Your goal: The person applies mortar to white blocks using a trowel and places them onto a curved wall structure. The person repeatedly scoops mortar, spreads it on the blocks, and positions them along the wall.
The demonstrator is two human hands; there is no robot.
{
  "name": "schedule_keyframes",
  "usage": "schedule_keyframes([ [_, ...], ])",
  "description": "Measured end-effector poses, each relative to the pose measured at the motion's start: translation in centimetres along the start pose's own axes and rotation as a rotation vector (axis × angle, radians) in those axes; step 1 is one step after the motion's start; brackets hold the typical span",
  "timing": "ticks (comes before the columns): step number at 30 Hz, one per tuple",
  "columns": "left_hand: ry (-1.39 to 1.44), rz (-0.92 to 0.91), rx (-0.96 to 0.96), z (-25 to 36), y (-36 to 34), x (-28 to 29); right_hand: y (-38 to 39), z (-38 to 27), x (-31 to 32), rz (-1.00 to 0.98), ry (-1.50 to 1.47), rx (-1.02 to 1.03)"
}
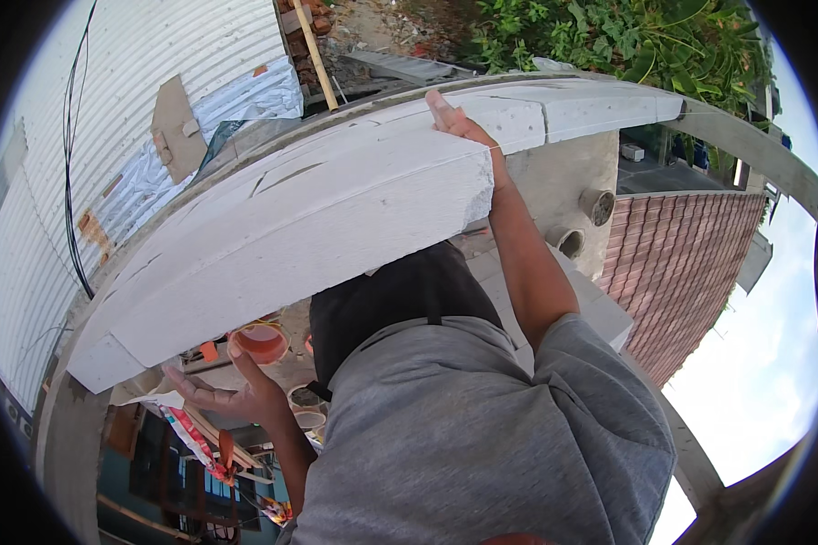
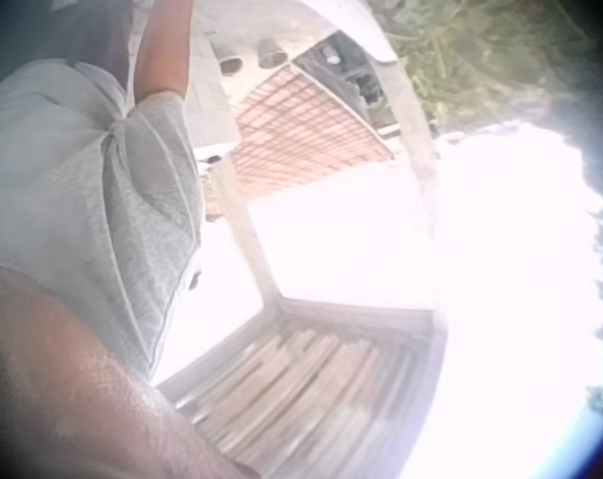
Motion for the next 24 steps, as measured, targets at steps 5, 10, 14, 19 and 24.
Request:
schedule_keyframes([
  [5, -0.257, -0.266, -0.288, 3.6, 0.6, -6.0, 1.0, -0.2, -0.1, 0.038, -0.035, -0.073],
  [10, -0.333, -0.328, -0.360, 3.0, 0.7, -8.4, 0.4, 0.6, -0.2, -0.054, -0.030, -0.140],
  [14, -0.319, -0.313, -0.353, 2.9, 0.8, -8.6, 0.3, -0.3, -0.5, 0.016, -0.143, -0.157],
  [19, -0.323, -0.325, -0.353, 3.4, 0.7, -8.4, -0.1, 0.3, -0.2, -0.109, -0.050, -0.122],
  [24, -0.338, -0.319, -0.334, 3.3, 0.9, -7.9, 0.0, -3.4, 4.6, 0.081, 0.075, 0.060],
])
Point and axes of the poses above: each hand's wrist, its own y-axis away from the middle knuckle, its own x-axis out of the back of the hand, z = x × y, the point moved 7 cm from there along -y, towards the middle knuckle, and after that the axes turned 10 degrees about y, right-handed, at the moved point
